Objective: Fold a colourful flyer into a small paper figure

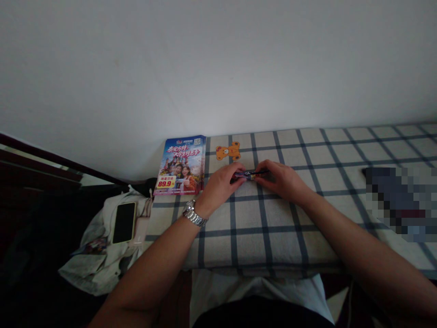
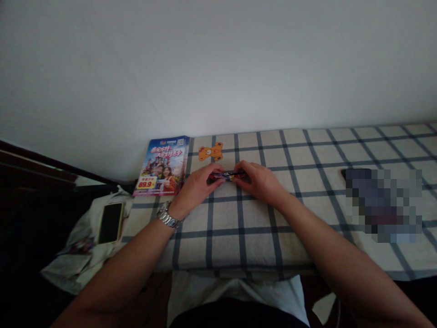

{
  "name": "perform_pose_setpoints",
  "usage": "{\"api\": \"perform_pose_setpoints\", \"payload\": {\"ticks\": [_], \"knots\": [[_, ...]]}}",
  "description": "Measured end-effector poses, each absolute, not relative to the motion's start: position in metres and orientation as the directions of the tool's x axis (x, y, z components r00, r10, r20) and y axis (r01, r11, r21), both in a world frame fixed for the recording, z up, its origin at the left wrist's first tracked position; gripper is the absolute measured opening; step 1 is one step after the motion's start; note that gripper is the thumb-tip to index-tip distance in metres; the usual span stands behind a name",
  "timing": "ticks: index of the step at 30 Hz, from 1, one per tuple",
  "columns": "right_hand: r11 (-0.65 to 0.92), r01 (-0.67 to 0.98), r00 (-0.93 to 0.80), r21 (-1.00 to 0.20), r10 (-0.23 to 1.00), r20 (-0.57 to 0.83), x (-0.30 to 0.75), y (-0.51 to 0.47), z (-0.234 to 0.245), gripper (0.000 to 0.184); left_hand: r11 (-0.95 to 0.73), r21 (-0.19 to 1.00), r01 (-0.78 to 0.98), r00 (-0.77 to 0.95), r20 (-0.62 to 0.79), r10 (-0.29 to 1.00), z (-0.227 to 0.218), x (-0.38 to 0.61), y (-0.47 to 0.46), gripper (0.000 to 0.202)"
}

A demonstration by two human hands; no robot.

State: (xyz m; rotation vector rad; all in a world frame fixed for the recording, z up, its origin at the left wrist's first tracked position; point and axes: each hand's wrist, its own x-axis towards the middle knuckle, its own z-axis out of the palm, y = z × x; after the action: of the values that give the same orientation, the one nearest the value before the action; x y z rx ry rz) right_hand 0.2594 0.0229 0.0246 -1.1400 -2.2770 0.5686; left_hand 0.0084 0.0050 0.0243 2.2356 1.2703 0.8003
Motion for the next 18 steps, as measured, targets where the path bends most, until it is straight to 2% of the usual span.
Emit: {"api": "perform_pose_setpoints", "payload": {"ticks": [5,14,18], "knots": [[0.583,0.559,-0.527,-0.589,0.798,0.29,0.2585,0.0251,0.0244,0.007,-0.463,0.597,0.655,0.391,0.257,0.884,0.0255,0.0086,0.0051,0.012],[0.559,0.554,-0.513,-0.617,0.813,0.276,0.2585,0.0257,0.0234,0.008,-0.472,0.613,0.634,0.404,0.258,0.877,0.0248,0.009,0.005,0.013],[0.61,0.573,-0.52,-0.548,0.787,0.333,0.2577,0.0282,0.0213,0.008,-0.505,0.537,0.676,0.375,0.339,0.863,0.0228,0.0103,0.0065,0.015]]}}
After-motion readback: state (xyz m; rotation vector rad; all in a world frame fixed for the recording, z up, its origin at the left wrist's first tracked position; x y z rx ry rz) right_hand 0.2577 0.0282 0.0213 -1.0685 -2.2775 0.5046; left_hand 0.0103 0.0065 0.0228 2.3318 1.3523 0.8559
